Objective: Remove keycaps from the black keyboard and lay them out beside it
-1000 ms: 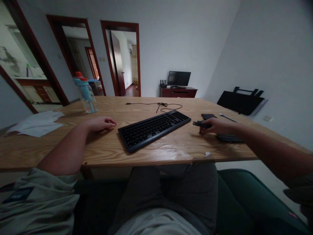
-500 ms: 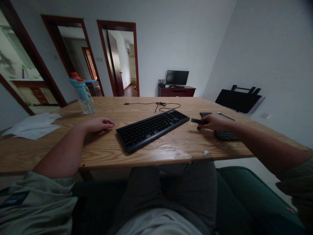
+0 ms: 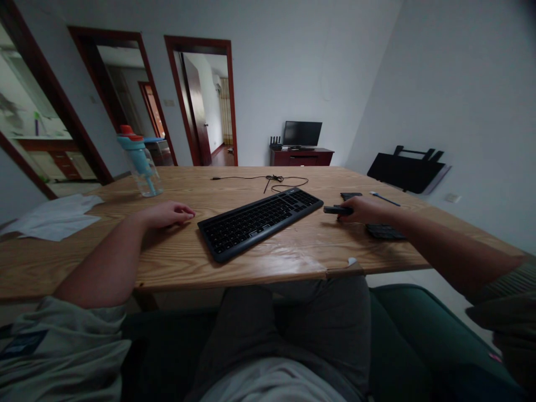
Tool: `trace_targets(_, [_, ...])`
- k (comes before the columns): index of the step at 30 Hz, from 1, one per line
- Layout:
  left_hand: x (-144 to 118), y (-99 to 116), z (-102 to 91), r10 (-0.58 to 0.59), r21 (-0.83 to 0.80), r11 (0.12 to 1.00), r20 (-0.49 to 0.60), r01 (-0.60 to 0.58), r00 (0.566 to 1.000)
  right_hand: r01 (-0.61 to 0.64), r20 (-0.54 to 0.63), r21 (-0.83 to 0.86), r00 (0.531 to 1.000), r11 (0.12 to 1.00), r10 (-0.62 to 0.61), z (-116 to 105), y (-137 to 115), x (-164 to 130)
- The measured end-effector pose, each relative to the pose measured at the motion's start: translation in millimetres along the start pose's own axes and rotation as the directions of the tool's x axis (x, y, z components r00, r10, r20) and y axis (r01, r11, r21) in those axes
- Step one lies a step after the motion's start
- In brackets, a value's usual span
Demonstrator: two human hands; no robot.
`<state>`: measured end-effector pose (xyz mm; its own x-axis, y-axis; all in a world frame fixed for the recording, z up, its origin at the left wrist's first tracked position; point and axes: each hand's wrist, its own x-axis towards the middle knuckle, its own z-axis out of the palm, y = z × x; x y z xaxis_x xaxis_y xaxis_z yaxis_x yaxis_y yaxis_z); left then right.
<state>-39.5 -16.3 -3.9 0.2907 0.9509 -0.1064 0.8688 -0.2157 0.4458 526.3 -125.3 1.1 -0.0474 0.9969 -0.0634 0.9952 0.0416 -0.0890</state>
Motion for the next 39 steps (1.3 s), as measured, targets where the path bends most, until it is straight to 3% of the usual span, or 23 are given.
trace_targets(9, [0.1,0.1,0.6,-0.013,-0.049,0.999,0.051,0.016,0.999,0.049,-0.142,-0.118,0.988,0.992,-0.065,13.9,9.2,0.2])
trace_targets(15, [0.3,1.9,0.5,-0.028,-0.031,0.999,0.005,0.028,1.000,0.021,-0.128,-0.046,0.991,0.999,-0.027,7.8,12.4,-1.2])
trace_targets(18, [1.1,1.5,1.1,-0.048,-0.042,0.998,0.004,0.049,0.999,0.014,-0.152,0.075,0.988,0.997,-0.003,1.3,19.7,-0.1])
trace_targets(21, [3.4,-1.3,1.7,-0.051,-0.071,0.996,0.041,0.053,0.998,0.023,-0.135,0.176,0.991,0.984,0.001,-1.9,27.8,2.0])
trace_targets(26, [6.2,-5.4,0.9,0.001,-0.092,0.996,0.062,0.005,0.998,-0.002,-0.049,0.050,0.999,0.999,0.005,-1.4,20.6,2.6])
trace_targets(31, [6.3,-7.2,-0.2,0.002,-0.068,0.998,0.077,0.003,0.997,-0.036,-0.016,0.038,0.999,0.999,0.037,1.4,13.3,9.0])
trace_targets(39, [3.6,-2.2,0.3,0.004,-0.036,0.999,0.010,-0.003,1.000,-0.068,-0.004,-0.010,0.998,0.998,0.068,3.3,16.4,22.0])
